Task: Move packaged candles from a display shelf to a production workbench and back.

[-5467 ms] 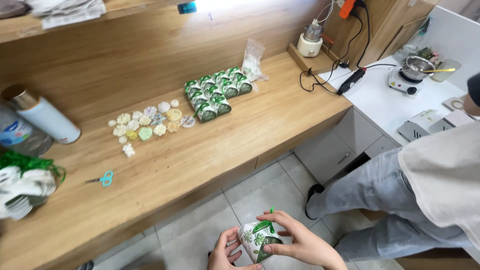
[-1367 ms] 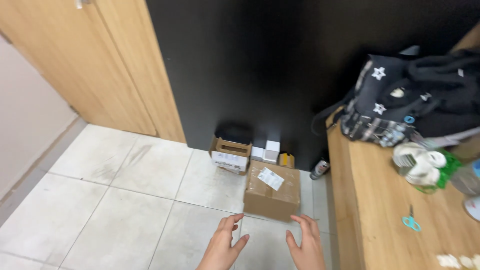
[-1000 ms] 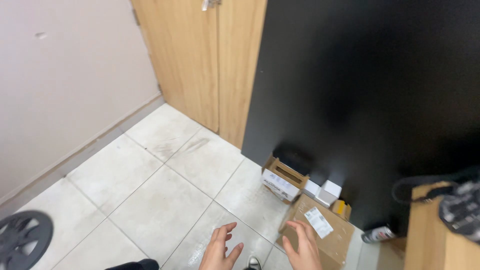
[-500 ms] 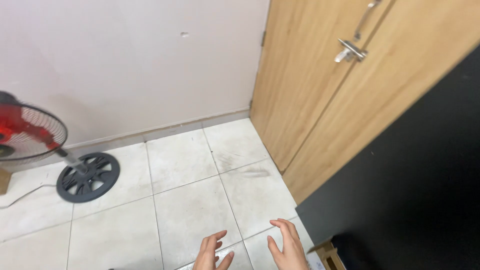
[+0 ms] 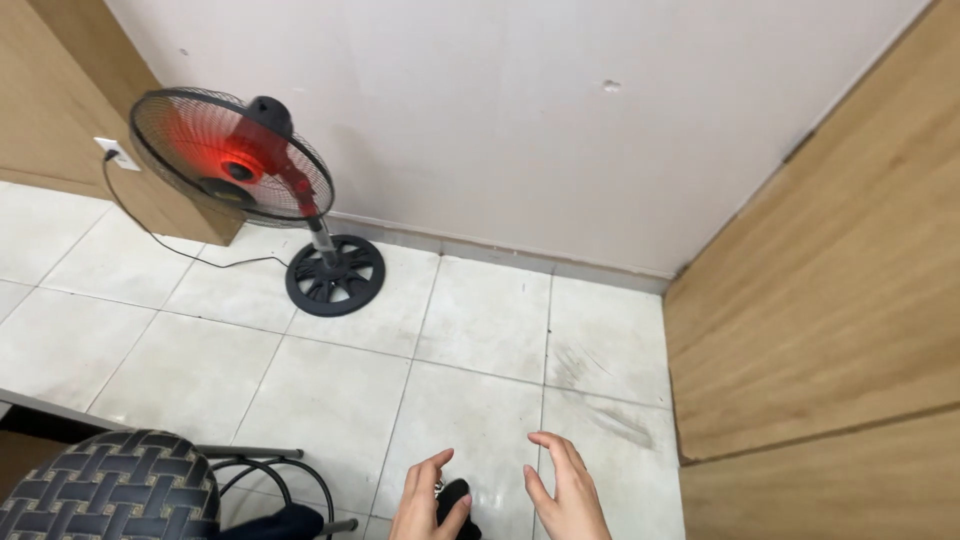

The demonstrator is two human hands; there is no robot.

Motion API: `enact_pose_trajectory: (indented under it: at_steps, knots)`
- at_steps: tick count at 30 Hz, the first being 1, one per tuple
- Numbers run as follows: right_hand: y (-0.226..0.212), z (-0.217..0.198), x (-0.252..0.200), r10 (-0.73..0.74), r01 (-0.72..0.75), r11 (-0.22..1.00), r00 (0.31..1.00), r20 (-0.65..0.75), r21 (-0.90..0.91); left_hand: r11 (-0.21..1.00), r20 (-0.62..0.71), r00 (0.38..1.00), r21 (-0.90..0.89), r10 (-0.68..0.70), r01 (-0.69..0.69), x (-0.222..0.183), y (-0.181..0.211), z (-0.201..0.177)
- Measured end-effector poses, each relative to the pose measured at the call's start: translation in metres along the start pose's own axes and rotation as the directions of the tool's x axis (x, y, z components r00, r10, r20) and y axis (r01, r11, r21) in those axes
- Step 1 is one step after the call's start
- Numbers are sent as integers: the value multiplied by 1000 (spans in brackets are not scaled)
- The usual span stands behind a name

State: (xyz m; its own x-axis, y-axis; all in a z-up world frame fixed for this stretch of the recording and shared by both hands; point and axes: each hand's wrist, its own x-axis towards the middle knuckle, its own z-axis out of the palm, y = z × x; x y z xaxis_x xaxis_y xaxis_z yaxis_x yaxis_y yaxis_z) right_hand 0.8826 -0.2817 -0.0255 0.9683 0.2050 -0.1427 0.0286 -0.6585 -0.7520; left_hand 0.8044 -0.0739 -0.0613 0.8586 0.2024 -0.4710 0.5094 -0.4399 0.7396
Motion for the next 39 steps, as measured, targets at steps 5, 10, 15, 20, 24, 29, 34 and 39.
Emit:
enact_pose_trajectory:
  at_steps: [5,10,15,20,24,29,34,39]
  knots:
    - [-41,28,88,-49,50,999,988,143,-6,997,-54,998,-76,-21,17,70,33,-58]
    - [-90,61,189,-37,63,995,959,282,-82,989,-183,983,-144,13,-40,135,56,-136]
    - [-153,92,263,-113,133,990,940,321,-44,971,-294,951,-239,-93,21,178,50,-200]
    - [-186,152,337,-133,192,978,871,472,-79,954,-369,906,-281,-208,104,222,-8,-232]
    - [-220,216,398,-244,339,939,765,595,-51,942,-580,786,-334,-212,7,260,-57,-262]
    - [-300,280,465,-352,463,886,623,699,33,878,-642,649,-471,-408,86,293,-48,-334]
    - [-371,346,536,-564,608,750,379,734,262,802,-640,555,-591,-532,87,337,-49,-400]
    - [-411,416,586,-559,614,717,225,798,329,739,-626,450,-663,-637,124,376,-95,-424]
